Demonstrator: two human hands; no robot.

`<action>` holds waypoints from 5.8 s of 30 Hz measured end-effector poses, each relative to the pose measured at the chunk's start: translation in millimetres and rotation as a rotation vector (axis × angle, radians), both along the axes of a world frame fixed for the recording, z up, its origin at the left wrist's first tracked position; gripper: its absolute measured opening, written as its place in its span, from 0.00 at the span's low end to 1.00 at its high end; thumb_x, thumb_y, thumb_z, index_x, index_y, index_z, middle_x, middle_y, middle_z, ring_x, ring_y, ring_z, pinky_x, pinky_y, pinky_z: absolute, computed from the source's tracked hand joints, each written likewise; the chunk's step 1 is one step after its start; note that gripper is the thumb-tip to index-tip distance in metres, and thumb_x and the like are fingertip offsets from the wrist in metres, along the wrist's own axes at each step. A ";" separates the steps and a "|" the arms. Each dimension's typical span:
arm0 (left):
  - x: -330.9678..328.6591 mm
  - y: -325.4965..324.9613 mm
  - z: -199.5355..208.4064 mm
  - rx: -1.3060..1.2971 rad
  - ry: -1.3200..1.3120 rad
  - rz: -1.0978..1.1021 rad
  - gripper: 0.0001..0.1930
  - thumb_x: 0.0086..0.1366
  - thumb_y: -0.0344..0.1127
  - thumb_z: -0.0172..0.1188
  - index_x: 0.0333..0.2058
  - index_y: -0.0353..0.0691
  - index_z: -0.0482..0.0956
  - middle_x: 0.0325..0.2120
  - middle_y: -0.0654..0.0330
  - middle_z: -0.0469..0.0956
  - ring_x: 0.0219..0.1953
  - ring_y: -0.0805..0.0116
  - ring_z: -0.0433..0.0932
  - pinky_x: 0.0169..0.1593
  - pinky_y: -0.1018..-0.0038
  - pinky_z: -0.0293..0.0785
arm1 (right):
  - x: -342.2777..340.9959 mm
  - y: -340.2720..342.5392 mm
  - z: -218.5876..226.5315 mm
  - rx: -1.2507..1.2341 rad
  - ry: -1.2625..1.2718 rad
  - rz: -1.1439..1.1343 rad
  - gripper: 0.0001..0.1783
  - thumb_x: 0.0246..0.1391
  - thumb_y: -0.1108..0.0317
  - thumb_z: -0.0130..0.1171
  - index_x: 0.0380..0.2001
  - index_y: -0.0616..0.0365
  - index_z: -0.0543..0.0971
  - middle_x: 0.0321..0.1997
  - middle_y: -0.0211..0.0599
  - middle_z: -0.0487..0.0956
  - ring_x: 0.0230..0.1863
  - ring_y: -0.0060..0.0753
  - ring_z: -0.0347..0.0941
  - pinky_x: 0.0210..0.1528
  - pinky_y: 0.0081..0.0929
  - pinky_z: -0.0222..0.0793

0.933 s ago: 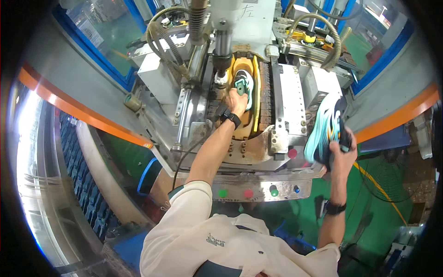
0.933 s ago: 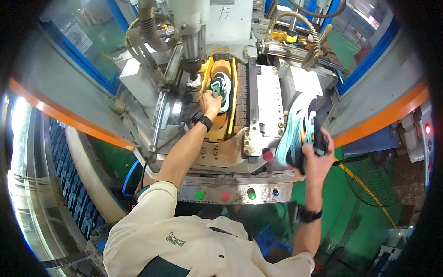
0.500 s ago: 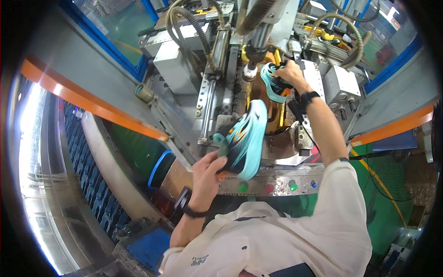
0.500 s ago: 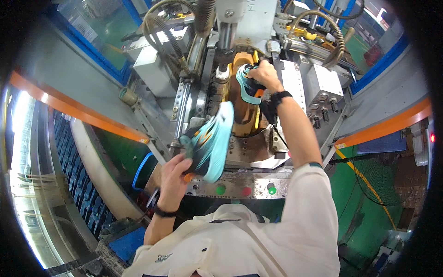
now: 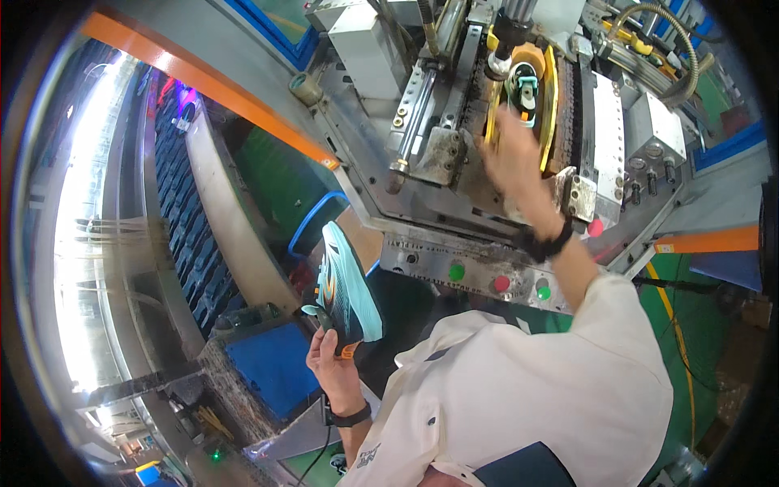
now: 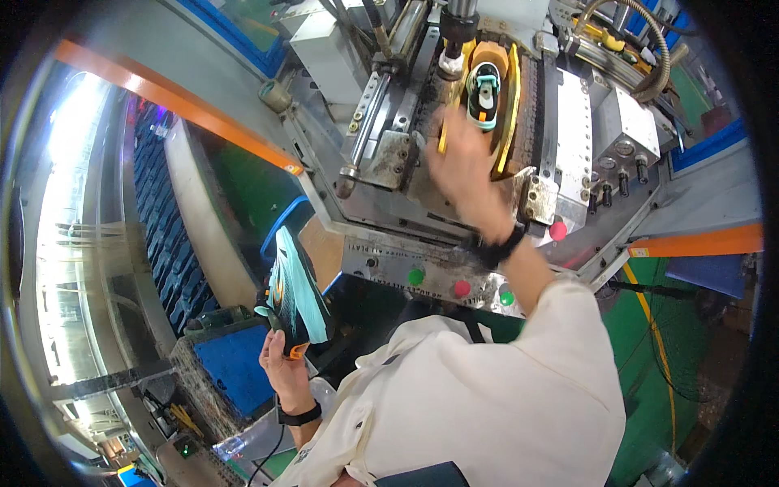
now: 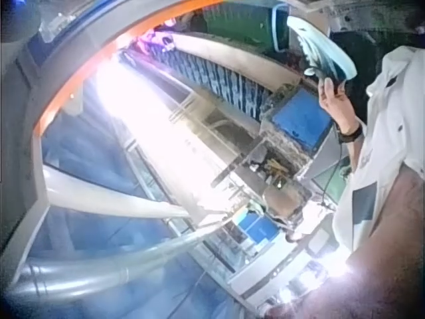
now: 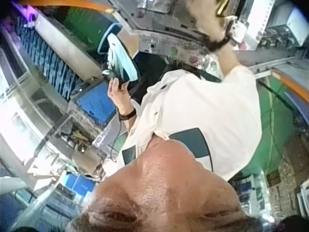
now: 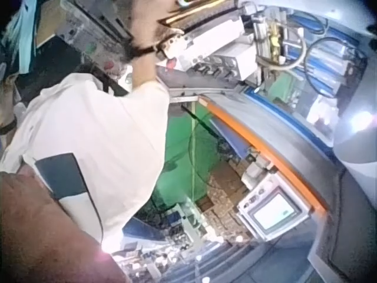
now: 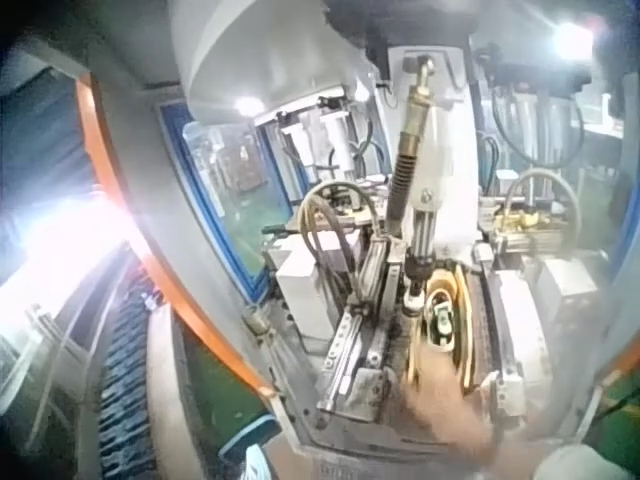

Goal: The recorder is operating a machine to press or shape shoe components as part of an assembly line process.

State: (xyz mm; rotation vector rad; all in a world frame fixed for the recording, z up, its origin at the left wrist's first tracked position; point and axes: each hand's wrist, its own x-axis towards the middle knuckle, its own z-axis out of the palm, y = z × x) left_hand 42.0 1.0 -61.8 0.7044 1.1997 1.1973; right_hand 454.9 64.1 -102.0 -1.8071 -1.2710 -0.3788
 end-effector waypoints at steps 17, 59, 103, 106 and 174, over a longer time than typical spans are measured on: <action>-24.3 -132.0 -7.5 -0.078 0.015 0.246 0.10 0.62 0.32 0.60 0.39 0.31 0.77 0.37 0.57 0.78 0.37 0.66 0.80 0.37 0.69 0.81 | -147.5 -65.0 -206.3 -0.514 0.284 0.454 0.16 0.54 0.67 0.55 0.46 0.55 0.73 0.51 0.45 0.71 0.56 0.51 0.68 0.51 0.48 0.71; -721.4 -430.0 -280.8 -0.609 0.580 1.608 0.17 0.44 0.42 0.66 0.23 0.30 0.80 0.18 0.48 0.79 0.27 0.49 0.81 0.36 0.62 0.77 | -678.4 164.0 34.5 -0.171 -0.254 1.276 0.15 0.64 0.63 0.55 0.44 0.65 0.78 0.36 0.33 0.80 0.39 0.29 0.76 0.41 0.32 0.71; -795.1 -129.6 238.6 -0.345 1.887 0.757 0.39 0.46 0.52 0.73 0.51 0.29 0.76 0.44 0.43 0.81 0.49 0.52 0.80 0.55 0.62 0.72 | -683.0 143.9 21.7 -0.396 -0.244 1.183 0.19 0.58 0.67 0.56 0.50 0.67 0.75 0.47 0.56 0.77 0.49 0.59 0.73 0.52 0.47 0.68; -683.5 -120.2 277.3 -0.363 1.817 0.651 0.42 0.47 0.49 0.75 0.56 0.27 0.72 0.45 0.47 0.80 0.49 0.59 0.79 0.55 0.67 0.72 | -679.7 147.9 25.6 -0.371 -0.101 1.294 0.20 0.55 0.69 0.59 0.51 0.63 0.76 0.50 0.54 0.78 0.50 0.58 0.73 0.53 0.45 0.69; 207.3 29.6 21.7 0.467 0.233 -0.901 0.24 0.69 0.41 0.58 0.55 0.26 0.71 0.47 0.56 0.78 0.50 0.71 0.75 0.54 0.74 0.70 | -68.6 -200.8 73.5 0.288 1.071 0.170 0.32 0.41 0.70 0.69 0.53 0.63 0.74 0.42 0.34 0.79 0.41 0.22 0.74 0.47 0.23 0.71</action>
